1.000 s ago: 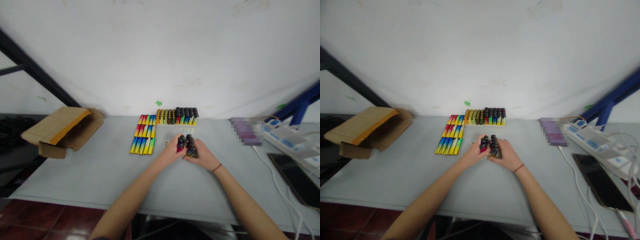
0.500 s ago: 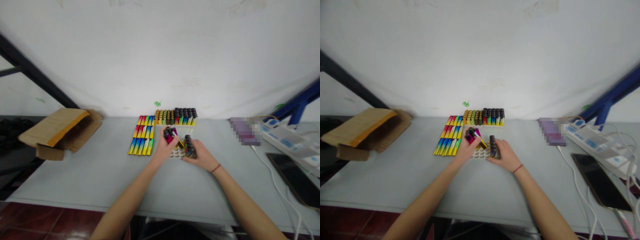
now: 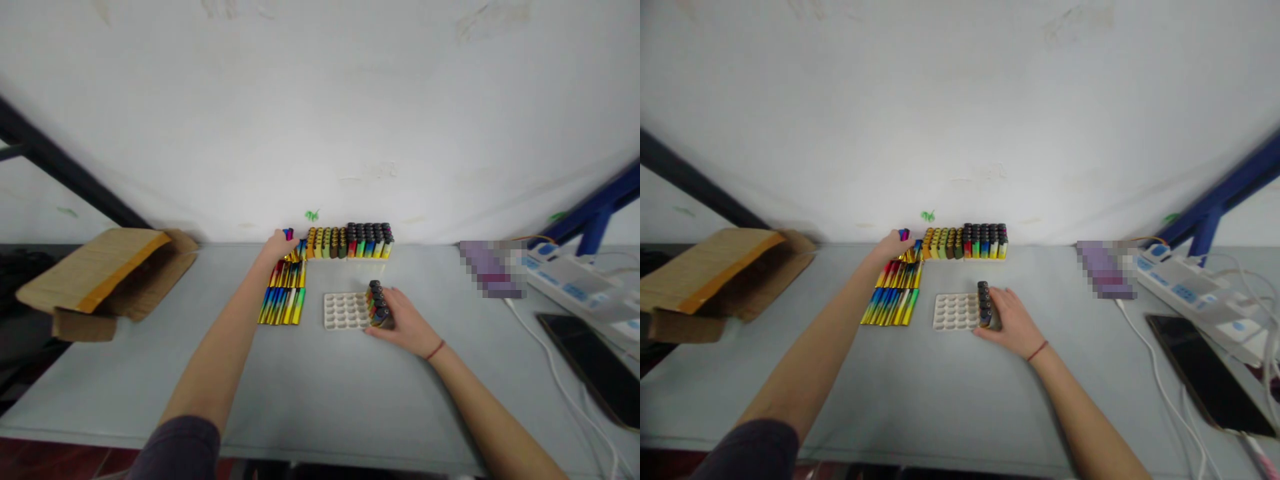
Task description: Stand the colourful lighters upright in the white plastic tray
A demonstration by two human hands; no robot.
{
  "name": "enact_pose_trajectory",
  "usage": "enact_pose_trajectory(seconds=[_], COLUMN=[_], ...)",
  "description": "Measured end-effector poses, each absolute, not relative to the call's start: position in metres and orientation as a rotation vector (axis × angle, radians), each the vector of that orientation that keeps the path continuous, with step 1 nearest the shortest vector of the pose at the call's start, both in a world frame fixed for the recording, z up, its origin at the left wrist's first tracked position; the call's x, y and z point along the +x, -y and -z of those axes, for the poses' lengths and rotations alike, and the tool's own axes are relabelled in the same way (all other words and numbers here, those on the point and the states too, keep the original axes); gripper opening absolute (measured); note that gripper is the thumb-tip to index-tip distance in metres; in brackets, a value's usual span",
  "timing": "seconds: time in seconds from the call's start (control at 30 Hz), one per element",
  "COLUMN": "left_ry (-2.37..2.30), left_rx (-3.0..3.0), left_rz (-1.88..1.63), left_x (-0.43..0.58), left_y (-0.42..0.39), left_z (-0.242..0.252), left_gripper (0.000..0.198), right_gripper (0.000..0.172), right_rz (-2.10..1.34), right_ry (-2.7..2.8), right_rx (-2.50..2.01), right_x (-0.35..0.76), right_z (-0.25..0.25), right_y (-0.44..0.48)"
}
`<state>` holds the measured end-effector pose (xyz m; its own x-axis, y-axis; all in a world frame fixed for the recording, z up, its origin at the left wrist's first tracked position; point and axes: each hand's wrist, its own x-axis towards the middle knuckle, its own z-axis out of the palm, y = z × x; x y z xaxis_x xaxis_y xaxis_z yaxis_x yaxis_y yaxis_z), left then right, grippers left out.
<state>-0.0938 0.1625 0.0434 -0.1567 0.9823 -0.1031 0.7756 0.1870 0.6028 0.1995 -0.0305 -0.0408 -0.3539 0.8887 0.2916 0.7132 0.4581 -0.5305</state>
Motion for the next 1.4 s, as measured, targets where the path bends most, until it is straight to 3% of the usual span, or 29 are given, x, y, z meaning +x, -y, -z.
enact_pose_trajectory(seconds=[0.33, 0.53, 0.73, 1.0, 1.23, 1.4], left_ry=[-2.166, -2.233, -2.19, -2.058, -1.384, -1.335], left_rx=[1.897, 1.997, 2.143, 2.29, 2.656, 2.695], left_rz=[-0.077, -0.079, 0.015, -0.089, -0.517, -0.628], left_x=[-0.08, -0.083, -0.089, -0.105, -0.125, -0.13], left_y=[-0.168, -0.16, -0.159, -0.154, -0.146, -0.15], left_z=[-0.041, -0.043, -0.036, -0.029, -0.005, 0.008], left_gripper=[0.045, 0.054, 0.04, 0.039, 0.053, 0.054], right_gripper=[0.078, 0.079, 0.078, 0.077, 0.078, 0.079], right_rz=[-0.432, -0.438, -0.438, -0.431, -0.433, -0.426], right_ry=[2.171, 2.157, 2.166, 2.162, 2.165, 2.167], right_rx=[-1.341, -1.348, -1.342, -1.323, -1.338, -1.34], right_x=[0.197, 0.197, 0.197, 0.197, 0.197, 0.197], right_z=[0.037, 0.037, 0.036, 0.035, 0.038, 0.039], right_y=[0.031, 0.031, 0.031, 0.03, 0.03, 0.029])
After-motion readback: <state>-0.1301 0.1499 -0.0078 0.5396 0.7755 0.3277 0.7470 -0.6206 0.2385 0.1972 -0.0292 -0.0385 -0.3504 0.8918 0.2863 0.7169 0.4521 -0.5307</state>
